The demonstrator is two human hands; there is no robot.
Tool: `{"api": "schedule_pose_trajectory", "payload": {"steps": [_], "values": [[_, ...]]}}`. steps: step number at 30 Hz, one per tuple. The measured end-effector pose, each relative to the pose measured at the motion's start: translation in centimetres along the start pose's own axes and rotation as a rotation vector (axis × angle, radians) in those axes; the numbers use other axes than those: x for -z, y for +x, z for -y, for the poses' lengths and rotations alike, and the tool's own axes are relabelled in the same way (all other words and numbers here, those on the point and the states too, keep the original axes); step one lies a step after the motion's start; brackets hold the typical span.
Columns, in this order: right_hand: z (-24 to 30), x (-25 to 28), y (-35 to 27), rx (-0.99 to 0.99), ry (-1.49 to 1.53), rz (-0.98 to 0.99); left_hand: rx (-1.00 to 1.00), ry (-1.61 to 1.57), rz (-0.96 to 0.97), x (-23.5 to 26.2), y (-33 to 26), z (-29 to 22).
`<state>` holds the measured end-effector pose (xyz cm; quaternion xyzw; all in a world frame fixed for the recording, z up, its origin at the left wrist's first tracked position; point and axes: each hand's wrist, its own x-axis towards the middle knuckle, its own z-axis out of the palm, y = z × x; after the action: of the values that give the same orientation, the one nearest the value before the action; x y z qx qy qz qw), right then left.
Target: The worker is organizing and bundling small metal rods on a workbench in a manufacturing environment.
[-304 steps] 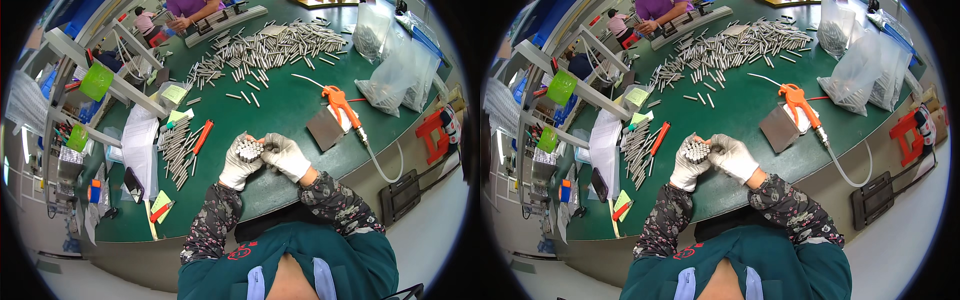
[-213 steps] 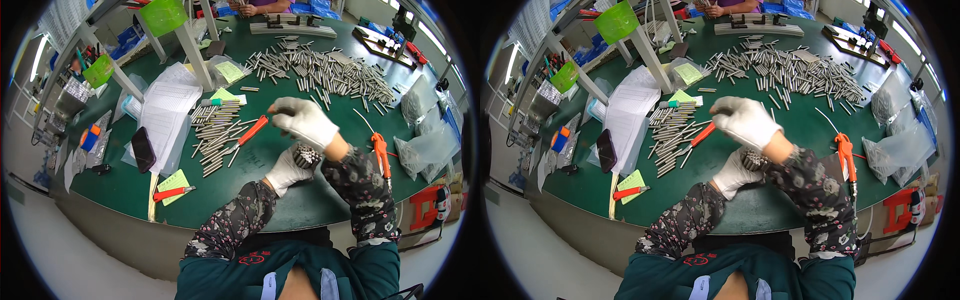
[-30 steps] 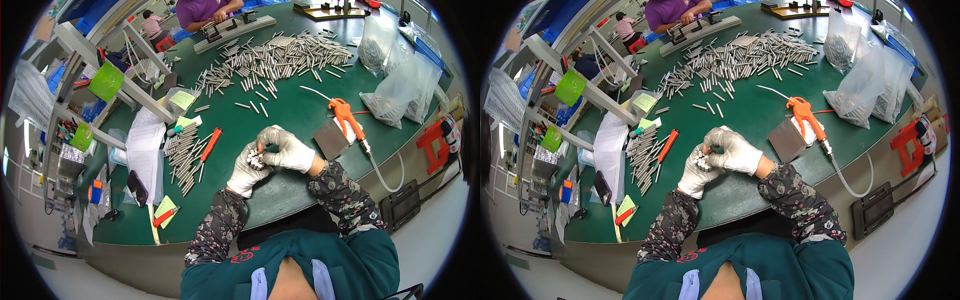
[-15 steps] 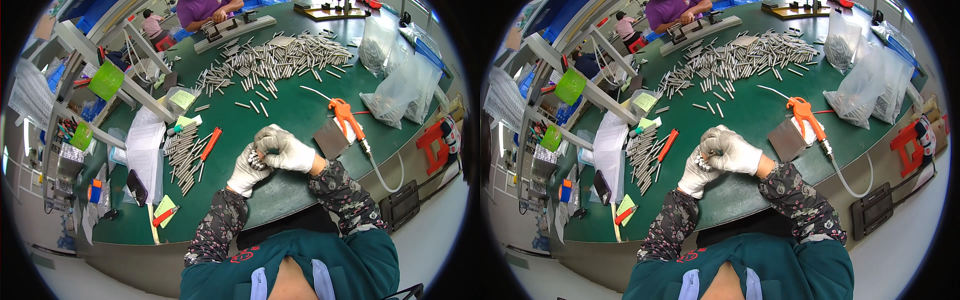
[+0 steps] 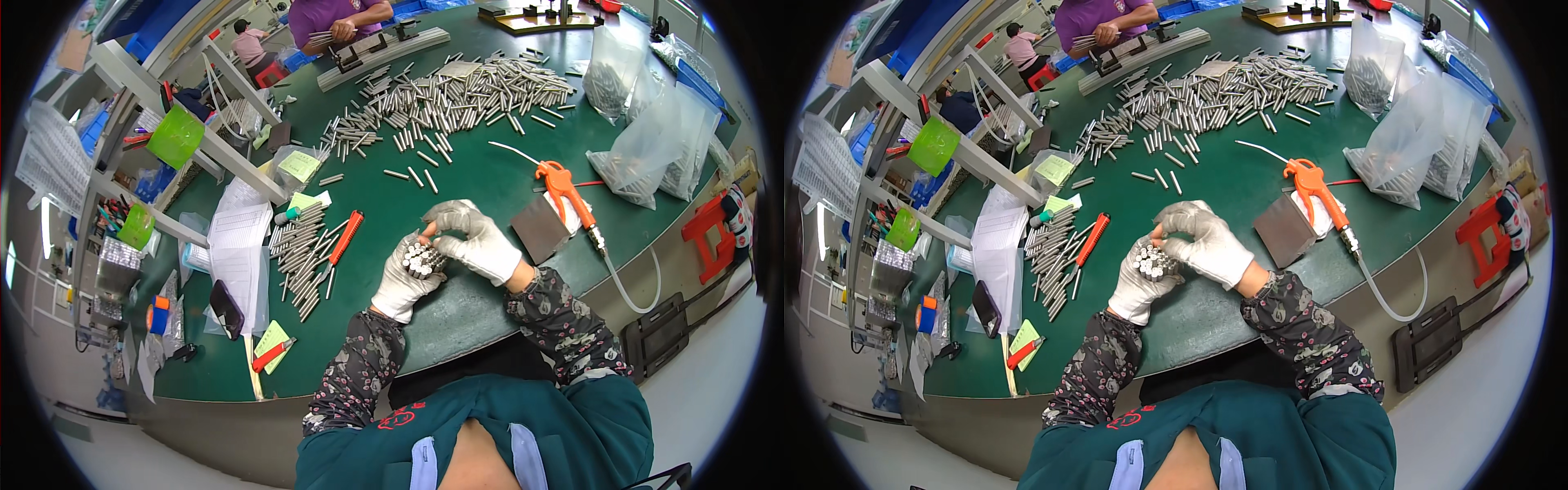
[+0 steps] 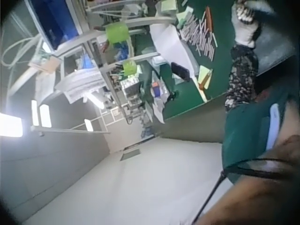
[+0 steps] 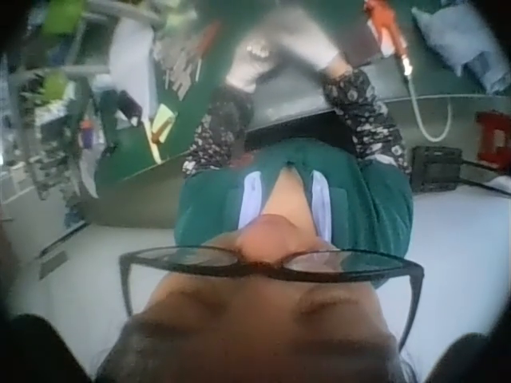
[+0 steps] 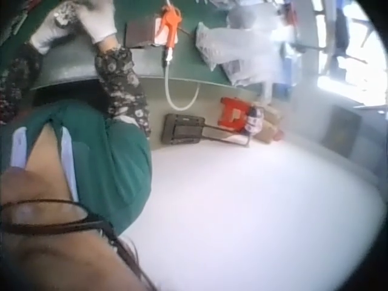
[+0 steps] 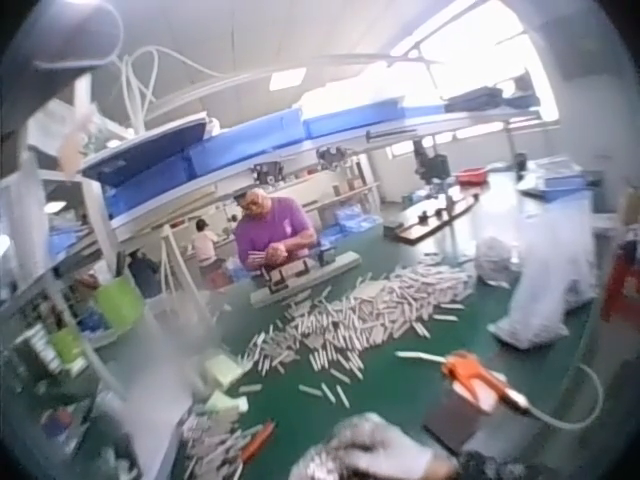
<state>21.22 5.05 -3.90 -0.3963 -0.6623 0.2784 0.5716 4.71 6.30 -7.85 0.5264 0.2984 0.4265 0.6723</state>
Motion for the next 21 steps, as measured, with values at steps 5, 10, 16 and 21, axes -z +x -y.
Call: {"api": "schedule_pose_trajectory", "payload": {"steps": [5,10,16,21], "values": [[-0.5,-0.6,-0.3,-0.109,0.12,0.222,-0.077,0.199,0.037,0.5,0.2,0.5],[-0.6,0.0,-0.4,-0.563,0.559,0.183,-0.187,0.355,-0.011,0.8,0.2,1.5],[-1.1,-1.4,-0.7,-0.499,0.217,0.244,-0.185,0.357,0.048,0.9,0.4,1.7],[-1.3,-1.2,-0.9,-0.547,0.341,0.198,-0.247,0.474,0.079,1.2,0.6,1.9]]}}
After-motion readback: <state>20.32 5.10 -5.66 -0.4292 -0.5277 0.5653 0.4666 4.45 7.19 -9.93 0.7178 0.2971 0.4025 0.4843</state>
